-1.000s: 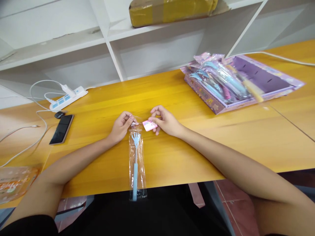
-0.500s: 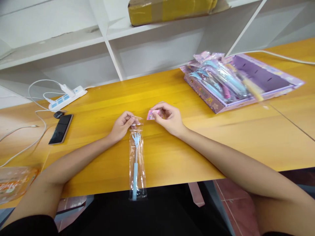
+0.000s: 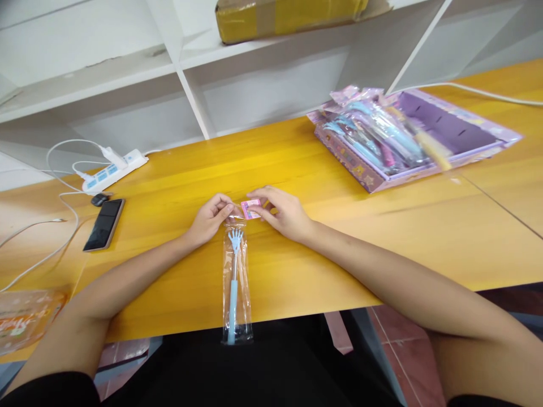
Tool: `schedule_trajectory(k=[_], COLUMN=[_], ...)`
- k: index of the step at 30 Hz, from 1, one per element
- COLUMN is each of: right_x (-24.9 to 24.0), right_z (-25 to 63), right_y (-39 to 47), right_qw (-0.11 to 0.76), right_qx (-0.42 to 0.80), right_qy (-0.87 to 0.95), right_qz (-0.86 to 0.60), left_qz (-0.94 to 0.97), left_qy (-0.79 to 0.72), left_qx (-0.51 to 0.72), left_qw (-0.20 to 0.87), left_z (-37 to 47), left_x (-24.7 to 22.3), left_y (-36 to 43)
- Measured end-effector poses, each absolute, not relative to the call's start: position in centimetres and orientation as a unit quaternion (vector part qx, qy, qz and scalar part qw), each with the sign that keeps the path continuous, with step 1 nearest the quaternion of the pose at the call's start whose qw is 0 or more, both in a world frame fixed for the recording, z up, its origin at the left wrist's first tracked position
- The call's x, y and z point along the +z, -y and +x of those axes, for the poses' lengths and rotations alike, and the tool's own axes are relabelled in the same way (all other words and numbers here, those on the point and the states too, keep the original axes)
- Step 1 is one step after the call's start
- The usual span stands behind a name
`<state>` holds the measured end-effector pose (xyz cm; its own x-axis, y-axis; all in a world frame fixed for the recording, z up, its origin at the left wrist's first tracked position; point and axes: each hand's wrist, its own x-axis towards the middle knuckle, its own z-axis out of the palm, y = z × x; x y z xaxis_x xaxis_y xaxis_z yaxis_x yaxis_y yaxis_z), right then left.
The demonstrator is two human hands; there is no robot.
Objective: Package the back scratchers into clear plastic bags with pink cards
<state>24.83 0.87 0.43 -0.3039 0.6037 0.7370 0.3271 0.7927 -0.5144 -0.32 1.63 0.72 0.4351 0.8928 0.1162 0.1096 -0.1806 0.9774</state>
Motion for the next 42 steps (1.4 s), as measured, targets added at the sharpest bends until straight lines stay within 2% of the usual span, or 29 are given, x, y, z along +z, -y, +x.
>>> schedule_trajectory(k=[5,15,26,35,42], right_x=[0.21,0.69,0.11,0.56,0.5], right_z=[24.96,24.65,25.15,24.98,24.92], right_y=[-1.05,-0.88,-1.2,-1.24,-1.32], right_qw=[0.503,0.505,0.458,0.474,0.499], right_qx=[0.121,0.132,0.141,0.13,0.113], right_qy=[0.794,0.805,0.814,0.809,0.802], right_qz=[-0.319,-0.282,-0.327,-0.324,-0.307], left_qz=[0.671,0.672,0.663,0.685,0.649], left_qy=[-0.374,-0.366,-0.332,-0.324,-0.311], left_qx=[0.378,0.379,0.379,0.354,0.342], left_qw=[0.517,0.521,0.554,0.548,0.604], left_z=[-0.31,-0.47,-0.51,-0.74,-0.58], left_x=[0.69,0.25,0.56,0.58,0.43], left_y=[-1.63,-1.83,-1.83,-1.63,-1.53])
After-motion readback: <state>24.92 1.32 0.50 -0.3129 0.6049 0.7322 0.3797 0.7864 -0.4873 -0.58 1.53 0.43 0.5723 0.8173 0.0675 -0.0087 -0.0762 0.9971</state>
